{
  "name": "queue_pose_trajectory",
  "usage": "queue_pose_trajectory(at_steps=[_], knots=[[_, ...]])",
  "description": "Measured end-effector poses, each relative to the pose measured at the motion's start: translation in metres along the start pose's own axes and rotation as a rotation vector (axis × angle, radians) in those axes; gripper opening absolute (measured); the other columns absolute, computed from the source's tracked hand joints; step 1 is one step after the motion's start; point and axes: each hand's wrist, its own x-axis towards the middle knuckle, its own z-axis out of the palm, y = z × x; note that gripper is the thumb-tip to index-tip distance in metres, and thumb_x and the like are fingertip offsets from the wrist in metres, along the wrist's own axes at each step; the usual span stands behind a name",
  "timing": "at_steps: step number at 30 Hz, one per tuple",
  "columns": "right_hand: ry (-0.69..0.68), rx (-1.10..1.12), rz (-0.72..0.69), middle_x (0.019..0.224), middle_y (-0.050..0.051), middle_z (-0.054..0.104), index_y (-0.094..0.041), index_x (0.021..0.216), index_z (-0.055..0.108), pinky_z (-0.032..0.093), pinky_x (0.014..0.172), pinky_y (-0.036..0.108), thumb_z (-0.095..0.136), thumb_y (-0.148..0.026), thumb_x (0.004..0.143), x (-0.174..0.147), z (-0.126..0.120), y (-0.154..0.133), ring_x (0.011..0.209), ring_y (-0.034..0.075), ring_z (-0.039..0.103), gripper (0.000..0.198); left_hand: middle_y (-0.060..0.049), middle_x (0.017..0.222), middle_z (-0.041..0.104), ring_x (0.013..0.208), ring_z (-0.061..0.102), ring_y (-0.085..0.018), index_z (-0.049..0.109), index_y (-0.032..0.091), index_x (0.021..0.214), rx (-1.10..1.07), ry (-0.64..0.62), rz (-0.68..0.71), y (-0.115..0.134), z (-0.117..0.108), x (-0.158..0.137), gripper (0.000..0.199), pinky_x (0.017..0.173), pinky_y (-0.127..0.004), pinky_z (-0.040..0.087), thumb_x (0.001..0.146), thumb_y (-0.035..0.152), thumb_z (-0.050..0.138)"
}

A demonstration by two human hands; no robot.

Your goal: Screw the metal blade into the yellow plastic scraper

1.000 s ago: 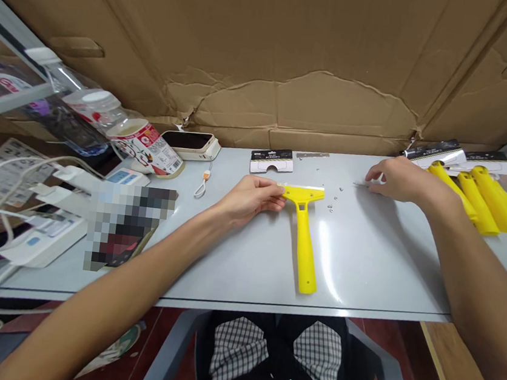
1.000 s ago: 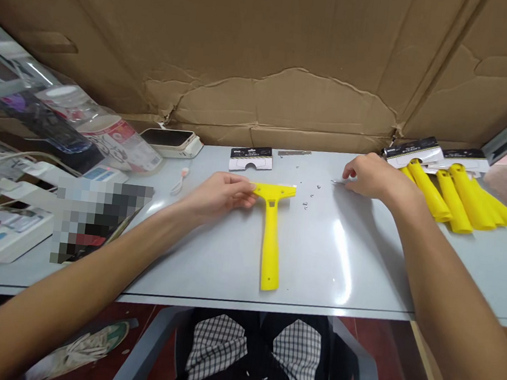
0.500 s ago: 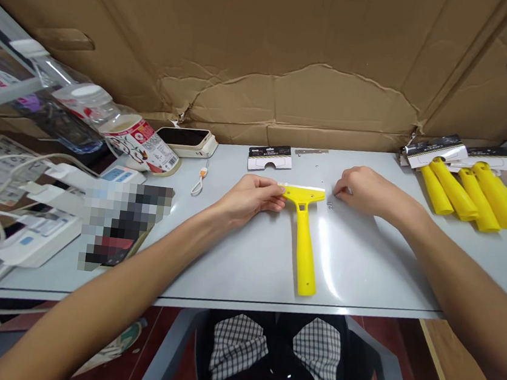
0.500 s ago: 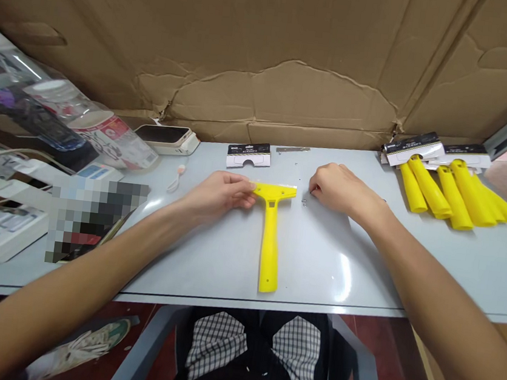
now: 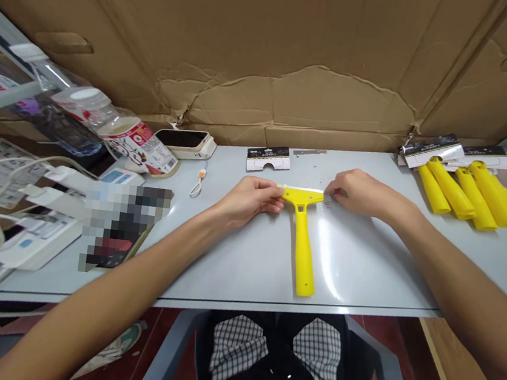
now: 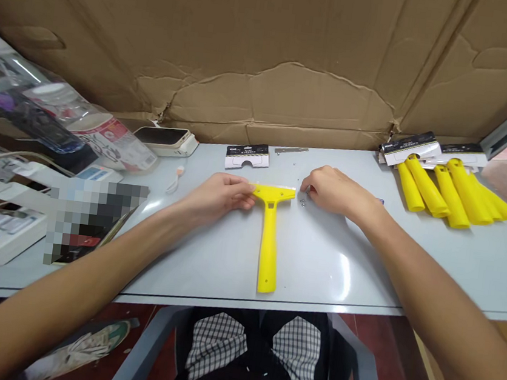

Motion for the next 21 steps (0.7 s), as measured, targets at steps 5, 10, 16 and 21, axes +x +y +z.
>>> queue_pose_trajectory(at_steps=[5,10,16,21], knots=[[0.022,0.015,0.029,0.101,0.008,0.080,-0.022,0.096,0.082,0.049,0.077,0.037,0.060,-0.012,0.089,0.001,0.003,0.003,0.090,0.025,0.069,0.026,-0.011,0.074,0.076,0.063,0.069,-0.012,0.080,0.006,0.079,-0.001,0.003,-0.004,0.000,0.000,0.000,0.013,0.067,-0.025,0.059,0.091,0.013,0.078],[0.160,0.081,-0.056,0.095,0.007,0.078,-0.021,0.089,0.077,0.050,0.083,0.038,0.062,-0.012,0.087,0.001,0.001,-0.009,0.089,0.025,0.067,0.018,-0.011,0.073,0.076,0.062,0.069,-0.012,0.080,0.008,0.078,-0.009,0.000,0.015,-0.005,0.003,-0.001,0.015,0.066,-0.026,0.058,0.091,0.015,0.078],[0.450,0.187,-0.057,0.098,0.008,0.076,-0.020,0.091,0.075,0.049,0.092,0.044,0.062,-0.016,0.091,-0.001,-0.002,-0.025,0.099,0.028,0.066,0.014,-0.011,0.078,0.078,0.065,0.068,-0.012,0.082,0.010,0.082,-0.052,0.021,0.096,-0.011,0.007,-0.002,0.012,0.069,-0.028,0.059,0.088,0.020,0.080],[0.587,0.256,0.054,0.099,0.008,0.075,-0.023,0.088,0.074,0.049,0.088,0.046,0.066,-0.022,0.091,-0.003,-0.009,-0.032,0.099,0.028,0.064,0.009,-0.011,0.077,0.078,0.066,0.069,-0.013,0.080,0.010,0.080,-0.028,0.004,0.096,-0.014,0.012,-0.006,0.017,0.071,-0.028,0.058,0.088,0.024,0.081]])
